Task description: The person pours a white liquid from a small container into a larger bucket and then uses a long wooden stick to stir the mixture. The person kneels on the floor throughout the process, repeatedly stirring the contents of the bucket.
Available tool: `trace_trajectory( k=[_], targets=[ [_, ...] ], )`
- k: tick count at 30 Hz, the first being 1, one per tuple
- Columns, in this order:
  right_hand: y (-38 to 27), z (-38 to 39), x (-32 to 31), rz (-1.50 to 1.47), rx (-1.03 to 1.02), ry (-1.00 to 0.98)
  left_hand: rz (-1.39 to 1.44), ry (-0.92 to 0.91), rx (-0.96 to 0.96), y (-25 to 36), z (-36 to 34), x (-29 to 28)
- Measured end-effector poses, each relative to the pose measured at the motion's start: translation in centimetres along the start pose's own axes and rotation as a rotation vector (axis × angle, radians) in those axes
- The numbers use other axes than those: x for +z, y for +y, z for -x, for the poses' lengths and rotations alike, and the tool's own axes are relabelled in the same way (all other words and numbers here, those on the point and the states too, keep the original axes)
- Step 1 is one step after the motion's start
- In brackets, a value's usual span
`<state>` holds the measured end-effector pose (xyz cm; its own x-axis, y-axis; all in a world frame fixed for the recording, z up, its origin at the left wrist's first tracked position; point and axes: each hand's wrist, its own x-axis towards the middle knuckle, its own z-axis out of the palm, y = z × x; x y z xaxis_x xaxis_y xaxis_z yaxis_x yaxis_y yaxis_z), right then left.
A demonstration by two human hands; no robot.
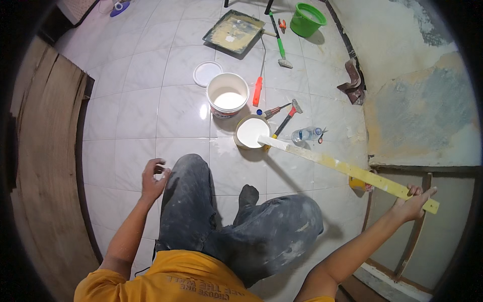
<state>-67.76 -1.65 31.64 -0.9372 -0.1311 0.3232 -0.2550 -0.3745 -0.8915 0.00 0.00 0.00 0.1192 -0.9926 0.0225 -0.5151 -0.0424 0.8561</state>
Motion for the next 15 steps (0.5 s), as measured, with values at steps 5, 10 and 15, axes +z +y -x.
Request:
trace_trajectory(
  k=[5, 10, 15],
  targets=[
    [3.1, -0.8, -5.1, 0.002, 0.017, 0.228, 0.031, -0.189, 0.139, 5.5, -5.1, 5.8],
    [2.8, -2.7, -7.5, 0.042, 0.019, 0.238, 0.084, -0.292, 0.241, 10.3, -6.6, 11.0],
    [3.6, -4.0, -9.1, 0.076, 0.040, 0.269, 0.129, -0.425, 0.566, 16.3, -6.7, 17.7]
  ],
)
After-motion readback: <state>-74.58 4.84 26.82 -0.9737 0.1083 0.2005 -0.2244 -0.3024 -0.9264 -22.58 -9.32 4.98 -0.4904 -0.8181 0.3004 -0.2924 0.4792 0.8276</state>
